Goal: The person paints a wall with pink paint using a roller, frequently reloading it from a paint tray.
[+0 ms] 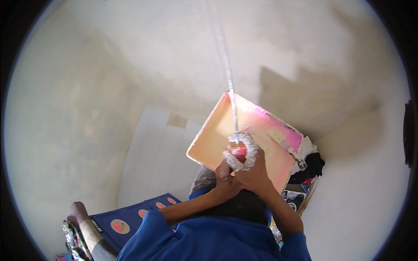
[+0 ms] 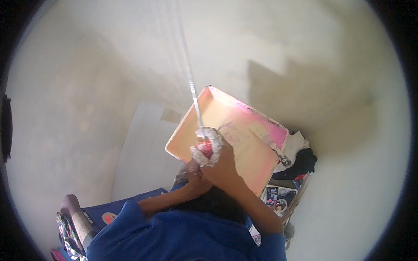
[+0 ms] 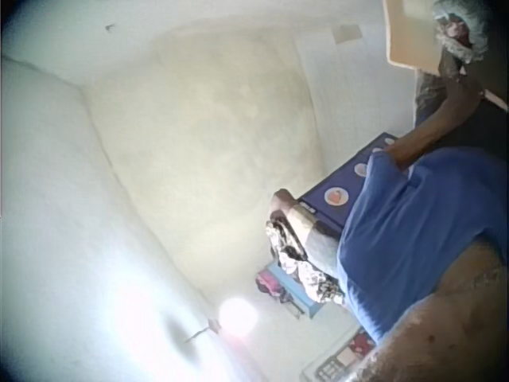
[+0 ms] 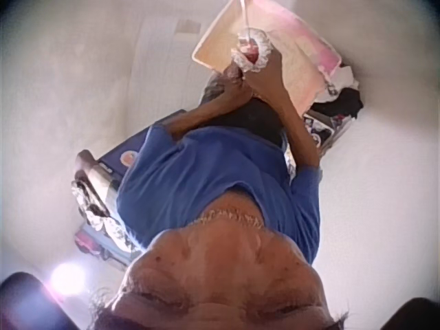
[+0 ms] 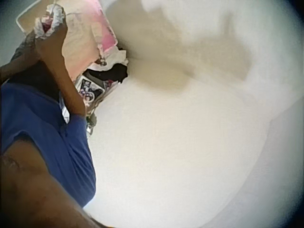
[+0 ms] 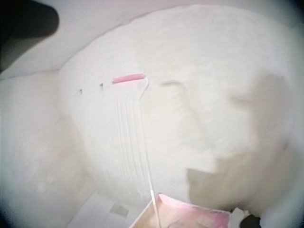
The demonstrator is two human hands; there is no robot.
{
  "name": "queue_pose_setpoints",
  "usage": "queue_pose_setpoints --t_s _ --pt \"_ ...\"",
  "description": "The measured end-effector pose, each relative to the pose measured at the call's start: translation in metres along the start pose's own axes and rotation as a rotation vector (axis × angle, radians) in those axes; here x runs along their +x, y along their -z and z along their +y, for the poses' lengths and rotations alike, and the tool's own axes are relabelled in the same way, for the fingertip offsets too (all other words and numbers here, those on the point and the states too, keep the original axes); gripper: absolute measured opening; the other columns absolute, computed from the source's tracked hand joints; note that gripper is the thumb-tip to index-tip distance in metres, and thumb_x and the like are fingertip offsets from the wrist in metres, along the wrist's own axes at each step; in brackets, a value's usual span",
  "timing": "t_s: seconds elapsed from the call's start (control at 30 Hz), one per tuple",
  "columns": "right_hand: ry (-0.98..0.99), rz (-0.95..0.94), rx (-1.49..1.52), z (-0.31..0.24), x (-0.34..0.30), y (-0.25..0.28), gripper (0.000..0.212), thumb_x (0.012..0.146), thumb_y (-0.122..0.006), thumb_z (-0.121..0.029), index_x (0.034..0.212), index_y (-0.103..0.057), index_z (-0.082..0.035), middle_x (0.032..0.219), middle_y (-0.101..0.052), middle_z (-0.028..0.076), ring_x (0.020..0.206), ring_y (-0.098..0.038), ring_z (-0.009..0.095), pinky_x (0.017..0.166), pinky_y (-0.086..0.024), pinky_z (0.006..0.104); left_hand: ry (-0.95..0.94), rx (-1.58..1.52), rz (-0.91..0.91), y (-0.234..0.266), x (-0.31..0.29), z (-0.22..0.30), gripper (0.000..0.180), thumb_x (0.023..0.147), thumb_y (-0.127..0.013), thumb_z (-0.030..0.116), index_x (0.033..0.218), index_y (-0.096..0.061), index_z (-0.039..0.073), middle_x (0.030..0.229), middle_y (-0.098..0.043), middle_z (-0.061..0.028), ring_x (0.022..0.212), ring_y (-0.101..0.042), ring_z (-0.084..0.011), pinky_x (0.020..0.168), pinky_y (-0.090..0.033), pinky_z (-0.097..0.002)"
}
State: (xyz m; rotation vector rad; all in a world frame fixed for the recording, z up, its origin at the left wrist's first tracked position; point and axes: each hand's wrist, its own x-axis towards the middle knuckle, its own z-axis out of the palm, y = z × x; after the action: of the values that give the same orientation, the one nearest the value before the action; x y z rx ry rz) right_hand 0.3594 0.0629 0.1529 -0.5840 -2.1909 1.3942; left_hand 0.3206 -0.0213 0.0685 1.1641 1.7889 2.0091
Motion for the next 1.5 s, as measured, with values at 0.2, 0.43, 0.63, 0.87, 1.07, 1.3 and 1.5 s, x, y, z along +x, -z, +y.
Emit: queue_pose_setpoints --t_s 0.2,0.43,0.63,0.87,1.07,1.3,1.5 --pt "-0.007 0.135 -0.167 0.019 -0.028 0.05 0.033 0.065 -0.06 -0.004 0.098 -0.056 0.0 0.089 -0.057 0.015 0.08 -0.056 0.027 0.074 -0.045 0.0332 0.128 0.333 -0.292 0.035 0.01 0.035 0.029 0.071 -0.071 0.02 0.088 -0.054 0.002 0.081 -0.058 -0.0087 0.074 -0.057 -0.0176 0.063 -0.045 -0.0301" --pt "-0.241 -0.008 -0.397 0.075 -0.127 0.119 0.025 0.064 -0.068 -0.013 0.084 -0.058 -0.003 0.074 -0.058 0.01 0.065 -0.055 0.024 0.061 -0.044 0.0332 1.158 -0.188 0.038 0.106 -0.022 -0.007 0.041 0.082 -0.06 0.032 0.097 -0.049 -0.004 0.091 -0.056 -0.0158 0.08 -0.059 -0.0218 0.071 -0.051 -0.0311" --pt "-0.55 -0.122 -0.362 0.063 -0.17 0.134 0.031 0.063 -0.072 -0.015 0.089 -0.06 -0.001 0.075 -0.058 0.01 0.067 -0.055 0.02 0.064 -0.045 0.0325 1.261 -0.939 -0.021 0.082 -0.021 -0.02 0.068 0.082 -0.058 0.039 0.124 -0.029 -0.007 0.115 -0.043 -0.0218 0.108 -0.046 -0.0252 0.094 -0.04 -0.0324" --pt "-0.736 -0.045 -0.315 0.089 -0.206 0.124 0.045 0.067 -0.073 -0.021 0.105 -0.057 -0.006 0.091 -0.05 0.013 0.091 -0.054 0.025 0.078 -0.043 0.0355 1.283 -0.75 -0.096 0.064 -0.02 -0.044 0.051 0.081 -0.06 0.029 0.12 -0.04 0.002 0.114 -0.048 -0.012 0.107 -0.047 -0.0221 0.095 -0.037 -0.036" --pt "-0.559 -0.093 -0.513 0.08 -0.193 0.116 0.043 0.069 -0.07 -0.023 0.104 -0.055 -0.004 0.092 -0.051 0.018 0.087 -0.055 0.03 0.076 -0.043 0.0383 1.343 -0.891 -0.199 0.065 -0.017 -0.058 0.033 0.08 -0.06 0.016 0.108 -0.048 0.003 0.109 -0.052 -0.011 0.102 -0.05 -0.0219 0.094 -0.039 -0.0376" --pt "-0.627 -0.122 -0.518 0.082 -0.178 0.117 0.039 0.069 -0.068 -0.024 0.099 -0.055 -0.004 0.097 -0.051 0.023 0.088 -0.053 0.035 0.074 -0.043 0.0397 1.311 -0.97 -0.146 0.065 -0.021 -0.057 0.03 0.072 -0.057 0.0 0.101 -0.05 -0.001 0.1 -0.055 -0.0118 0.1 -0.052 -0.0229 0.095 -0.04 -0.0419" --pt "-0.377 -0.044 -0.42 0.08 -0.172 0.119 0.033 0.066 -0.07 -0.012 0.092 -0.052 -0.002 0.074 -0.056 0.011 0.062 -0.051 0.023 0.061 -0.043 0.0309 1.249 -0.975 -0.206 0.062 -0.029 -0.07 0.037 0.07 -0.06 0.002 0.104 -0.048 -0.002 0.104 -0.053 -0.0125 0.102 -0.051 -0.0246 0.094 -0.042 -0.0406"
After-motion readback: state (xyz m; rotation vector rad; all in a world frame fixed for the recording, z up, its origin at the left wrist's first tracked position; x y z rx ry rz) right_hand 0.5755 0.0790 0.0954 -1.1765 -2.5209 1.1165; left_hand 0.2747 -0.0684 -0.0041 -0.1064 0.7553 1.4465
